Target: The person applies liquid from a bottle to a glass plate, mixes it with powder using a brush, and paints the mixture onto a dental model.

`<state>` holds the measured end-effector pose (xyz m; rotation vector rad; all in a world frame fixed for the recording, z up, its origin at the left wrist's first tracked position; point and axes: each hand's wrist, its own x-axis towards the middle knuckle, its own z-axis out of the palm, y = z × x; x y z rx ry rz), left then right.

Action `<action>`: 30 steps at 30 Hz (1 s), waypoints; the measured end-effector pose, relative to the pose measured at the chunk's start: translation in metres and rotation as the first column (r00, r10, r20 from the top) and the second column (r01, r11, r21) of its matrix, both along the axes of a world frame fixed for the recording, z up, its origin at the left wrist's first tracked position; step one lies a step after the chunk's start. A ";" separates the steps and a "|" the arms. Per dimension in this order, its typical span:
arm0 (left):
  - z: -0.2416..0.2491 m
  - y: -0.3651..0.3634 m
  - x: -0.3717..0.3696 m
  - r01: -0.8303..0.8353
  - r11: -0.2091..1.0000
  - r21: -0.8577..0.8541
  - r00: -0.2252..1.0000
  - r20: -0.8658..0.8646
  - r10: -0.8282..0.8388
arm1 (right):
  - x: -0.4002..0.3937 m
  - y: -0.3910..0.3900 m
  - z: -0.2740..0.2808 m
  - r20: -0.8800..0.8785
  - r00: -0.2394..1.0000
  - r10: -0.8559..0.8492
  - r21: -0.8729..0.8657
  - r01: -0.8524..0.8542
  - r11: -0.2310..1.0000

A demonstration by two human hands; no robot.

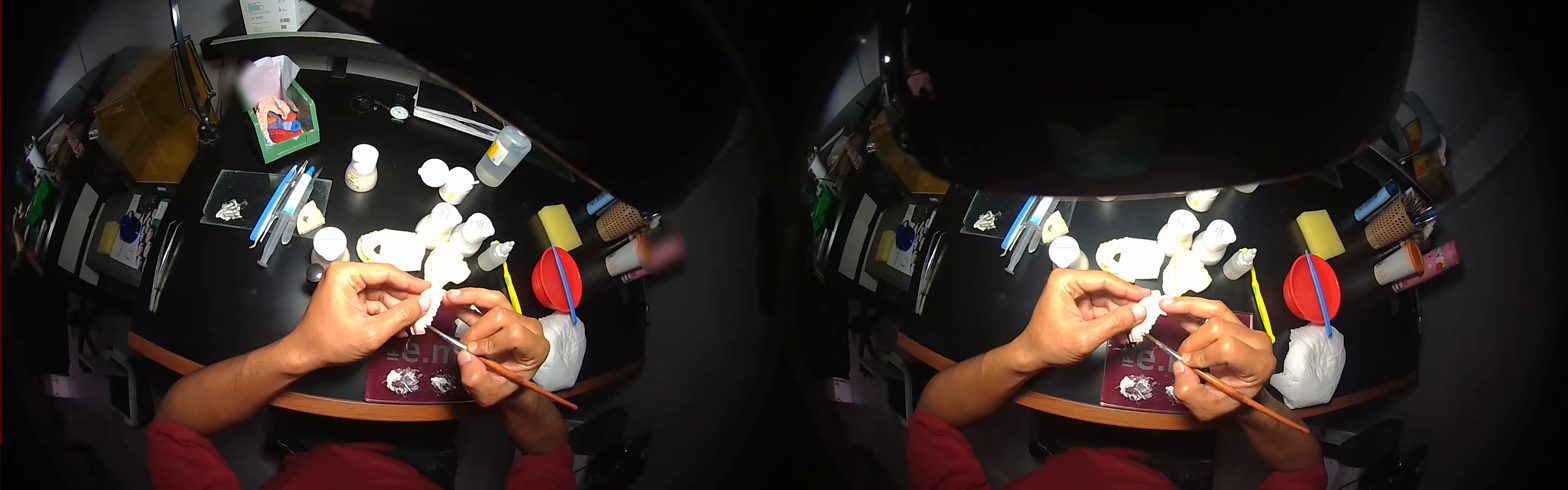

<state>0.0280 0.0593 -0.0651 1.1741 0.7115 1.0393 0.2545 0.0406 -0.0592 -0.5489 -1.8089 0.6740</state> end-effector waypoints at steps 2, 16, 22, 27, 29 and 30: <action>-0.001 0.000 0.000 0.006 1.000 -0.002 1.000 0.004 -0.006 | 0.001 0.000 -0.001 0.005 1.000 -0.003 0.007 0.003 1.000; -0.007 0.002 0.004 -0.020 0.999 0.035 0.997 -0.073 0.022 | 0.004 0.001 -0.011 -0.202 0.975 0.093 -0.067 -0.108 0.992; -0.022 0.008 0.015 0.090 0.994 0.062 0.976 0.192 -0.100 | 0.024 0.015 -0.033 -0.344 0.937 -0.066 -0.048 0.053 0.997; -0.020 0.005 0.014 0.064 0.993 0.096 0.979 0.188 -0.081 | 0.024 0.011 -0.033 -0.212 0.961 -0.177 -0.156 0.145 0.977; -0.021 0.005 0.014 0.052 0.991 0.121 0.977 0.200 -0.075 | 0.025 0.009 -0.033 -0.174 0.965 -0.195 -0.177 0.164 0.970; -0.020 0.005 0.014 0.048 0.992 0.114 0.974 0.214 -0.071 | 0.026 0.009 -0.033 -0.164 0.965 -0.203 -0.183 0.172 0.968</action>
